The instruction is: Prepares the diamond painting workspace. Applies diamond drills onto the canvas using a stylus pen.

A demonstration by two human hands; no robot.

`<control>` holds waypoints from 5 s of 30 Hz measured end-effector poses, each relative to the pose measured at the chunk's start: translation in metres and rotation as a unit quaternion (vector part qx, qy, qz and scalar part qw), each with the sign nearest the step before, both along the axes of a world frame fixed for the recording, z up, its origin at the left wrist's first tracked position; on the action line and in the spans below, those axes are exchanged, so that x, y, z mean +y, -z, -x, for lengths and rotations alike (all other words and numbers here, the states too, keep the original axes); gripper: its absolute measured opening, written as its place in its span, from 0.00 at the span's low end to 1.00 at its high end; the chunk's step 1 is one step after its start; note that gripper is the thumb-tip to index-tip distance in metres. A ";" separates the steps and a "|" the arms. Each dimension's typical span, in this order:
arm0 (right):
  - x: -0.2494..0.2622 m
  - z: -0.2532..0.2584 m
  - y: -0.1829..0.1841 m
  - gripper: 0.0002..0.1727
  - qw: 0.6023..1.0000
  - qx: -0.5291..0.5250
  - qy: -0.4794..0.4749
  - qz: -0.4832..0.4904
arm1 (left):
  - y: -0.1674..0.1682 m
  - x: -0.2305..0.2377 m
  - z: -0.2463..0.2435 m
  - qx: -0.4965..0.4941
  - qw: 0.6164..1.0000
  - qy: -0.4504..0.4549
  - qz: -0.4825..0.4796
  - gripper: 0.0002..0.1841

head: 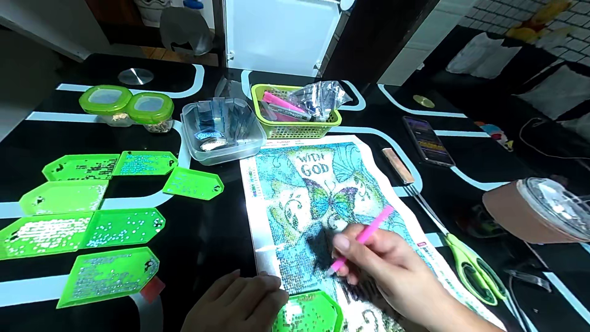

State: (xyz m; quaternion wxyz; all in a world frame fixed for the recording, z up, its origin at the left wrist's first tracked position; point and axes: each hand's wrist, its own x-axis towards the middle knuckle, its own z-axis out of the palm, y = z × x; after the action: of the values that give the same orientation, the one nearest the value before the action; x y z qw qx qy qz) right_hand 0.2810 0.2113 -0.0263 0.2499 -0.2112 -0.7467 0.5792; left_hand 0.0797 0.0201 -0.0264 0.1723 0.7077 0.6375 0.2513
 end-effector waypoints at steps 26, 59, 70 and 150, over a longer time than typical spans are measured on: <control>-0.044 -0.010 0.017 0.14 0.980 0.041 -0.049 -0.187 | 0.002 -0.001 -0.001 0.012 1.000 -0.008 -0.011 0.22; 0.003 0.009 0.025 0.14 0.996 0.082 0.038 -0.015 | -0.003 0.001 0.003 -0.019 0.999 0.014 0.022 0.24; 0.002 0.004 0.018 0.14 0.999 0.038 0.016 0.002 | -0.003 0.001 0.003 -0.019 0.999 0.012 0.027 0.24; -0.040 0.001 0.010 0.14 0.979 0.014 -0.080 -0.187 | 0.002 -0.001 -0.001 0.004 1.000 -0.006 -0.015 0.22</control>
State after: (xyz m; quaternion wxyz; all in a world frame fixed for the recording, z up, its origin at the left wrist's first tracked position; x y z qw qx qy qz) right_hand 0.2804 0.1709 -0.0365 0.2479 -0.0926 -0.8526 0.4507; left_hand 0.0803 0.0194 -0.0284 0.1576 0.7073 0.6384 0.2595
